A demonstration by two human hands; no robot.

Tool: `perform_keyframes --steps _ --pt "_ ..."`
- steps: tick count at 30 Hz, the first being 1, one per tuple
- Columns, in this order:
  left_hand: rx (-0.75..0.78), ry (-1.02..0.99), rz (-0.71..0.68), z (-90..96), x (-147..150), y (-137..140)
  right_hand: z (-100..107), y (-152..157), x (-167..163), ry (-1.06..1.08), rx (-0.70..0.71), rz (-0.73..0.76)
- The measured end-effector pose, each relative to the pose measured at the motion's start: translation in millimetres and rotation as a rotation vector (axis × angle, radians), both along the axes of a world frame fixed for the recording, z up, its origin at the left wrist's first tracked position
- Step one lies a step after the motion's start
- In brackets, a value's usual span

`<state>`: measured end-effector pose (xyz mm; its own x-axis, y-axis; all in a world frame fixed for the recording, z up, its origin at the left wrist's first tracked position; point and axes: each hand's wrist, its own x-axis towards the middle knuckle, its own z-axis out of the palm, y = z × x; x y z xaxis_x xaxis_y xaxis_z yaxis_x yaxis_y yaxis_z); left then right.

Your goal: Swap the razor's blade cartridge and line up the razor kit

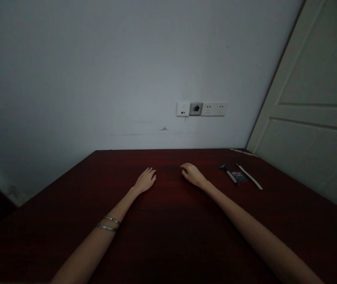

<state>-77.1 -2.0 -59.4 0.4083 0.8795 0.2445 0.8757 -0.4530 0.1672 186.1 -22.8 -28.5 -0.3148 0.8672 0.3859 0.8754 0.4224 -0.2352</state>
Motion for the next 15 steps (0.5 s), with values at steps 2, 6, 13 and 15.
perform_keyframes --steps 2,6,13,15 --pt "0.012 0.007 -0.001 -0.8 0 1 14 0 27 0.008 0.025 -0.069" --pt "0.040 0.013 0.014 -2.2 -1 4 33 -3 98 0.013 0.012 -0.327" --pt "0.059 0.036 0.012 -1.6 0 6 22 -29 170 -0.046 -0.148 -0.589" --pt "0.060 0.042 0.010 -2.1 -1 8 14 -34 171 -0.069 -0.176 -0.622"
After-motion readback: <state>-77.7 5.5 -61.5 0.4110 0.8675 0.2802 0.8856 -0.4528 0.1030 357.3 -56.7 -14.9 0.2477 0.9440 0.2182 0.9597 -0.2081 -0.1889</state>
